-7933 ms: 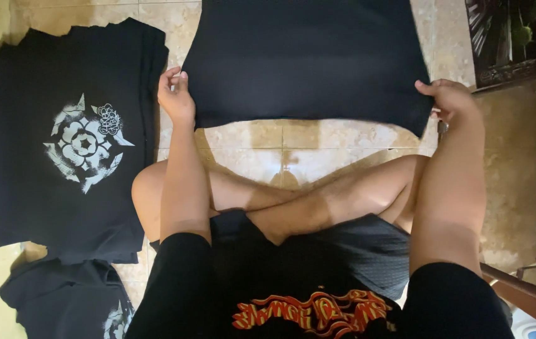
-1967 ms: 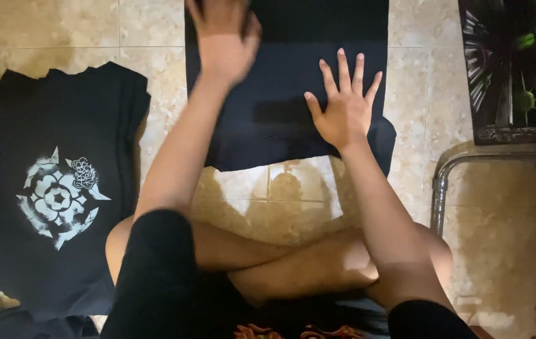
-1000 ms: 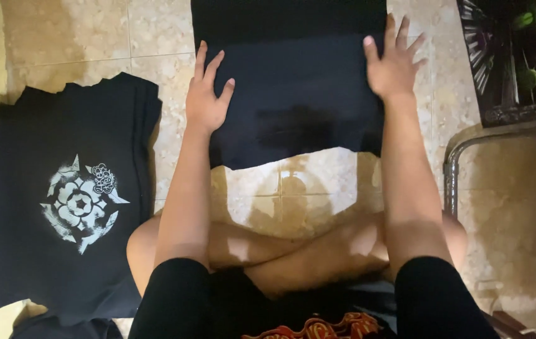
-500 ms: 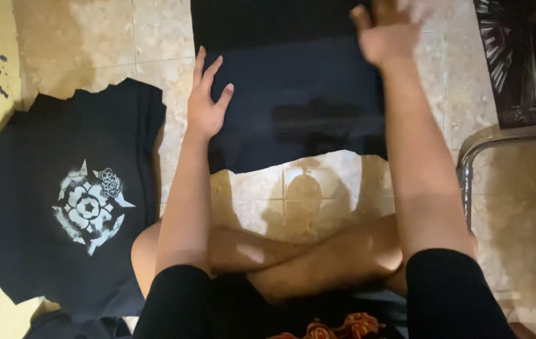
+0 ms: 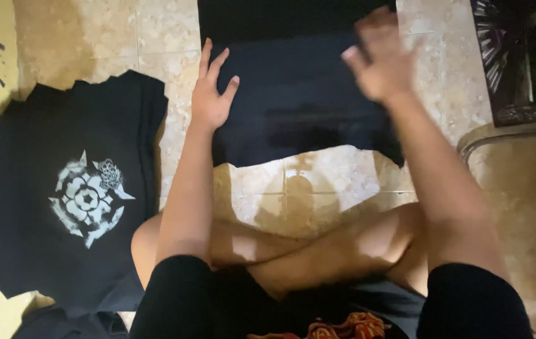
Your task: Manually aligning and heat-pressing designs onto black t-shirts.
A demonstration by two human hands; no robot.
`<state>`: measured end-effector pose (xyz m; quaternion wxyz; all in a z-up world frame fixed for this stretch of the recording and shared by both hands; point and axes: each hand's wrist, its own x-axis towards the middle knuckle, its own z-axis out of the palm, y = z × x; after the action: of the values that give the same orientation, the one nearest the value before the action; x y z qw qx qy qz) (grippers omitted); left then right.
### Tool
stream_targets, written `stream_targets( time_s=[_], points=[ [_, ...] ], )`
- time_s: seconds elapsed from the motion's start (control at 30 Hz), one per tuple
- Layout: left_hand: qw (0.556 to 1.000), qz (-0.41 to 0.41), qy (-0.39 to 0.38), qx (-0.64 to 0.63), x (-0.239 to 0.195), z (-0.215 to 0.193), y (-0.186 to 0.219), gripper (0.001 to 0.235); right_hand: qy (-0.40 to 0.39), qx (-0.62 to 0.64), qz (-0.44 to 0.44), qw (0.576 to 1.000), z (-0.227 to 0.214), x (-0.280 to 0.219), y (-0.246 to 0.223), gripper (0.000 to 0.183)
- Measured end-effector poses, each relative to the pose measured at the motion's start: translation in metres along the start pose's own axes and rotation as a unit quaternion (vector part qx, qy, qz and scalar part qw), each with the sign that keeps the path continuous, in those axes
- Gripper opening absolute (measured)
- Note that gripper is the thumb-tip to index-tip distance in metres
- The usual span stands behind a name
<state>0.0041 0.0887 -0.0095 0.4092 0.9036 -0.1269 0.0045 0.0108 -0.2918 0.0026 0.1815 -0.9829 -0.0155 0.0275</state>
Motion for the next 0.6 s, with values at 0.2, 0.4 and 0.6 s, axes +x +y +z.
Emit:
stream_targets(
  time_s=[0.2, 0.4, 0.6],
  points=[
    [0.999, 0.007, 0.009, 0.031, 0.001, 0.0, -0.002, 0.05, 0.119, -0.003, -0.018, 0.993, 0.013, -0.03, -0.009, 0.06],
    [0.997, 0.04, 0.002, 0.064, 0.009, 0.008, -0.031, 0.055, -0.048, -0.027, 0.196, 0.979, 0.006, -0.033, 0.012, 0.066],
    [0.959, 0.067, 0.062, 0.267, 0.02, 0.024, 0.048, 0.072, 0.061, 0.099, 0.091, 0.989, 0.041, -0.048, 0.03, 0.063]
  ],
)
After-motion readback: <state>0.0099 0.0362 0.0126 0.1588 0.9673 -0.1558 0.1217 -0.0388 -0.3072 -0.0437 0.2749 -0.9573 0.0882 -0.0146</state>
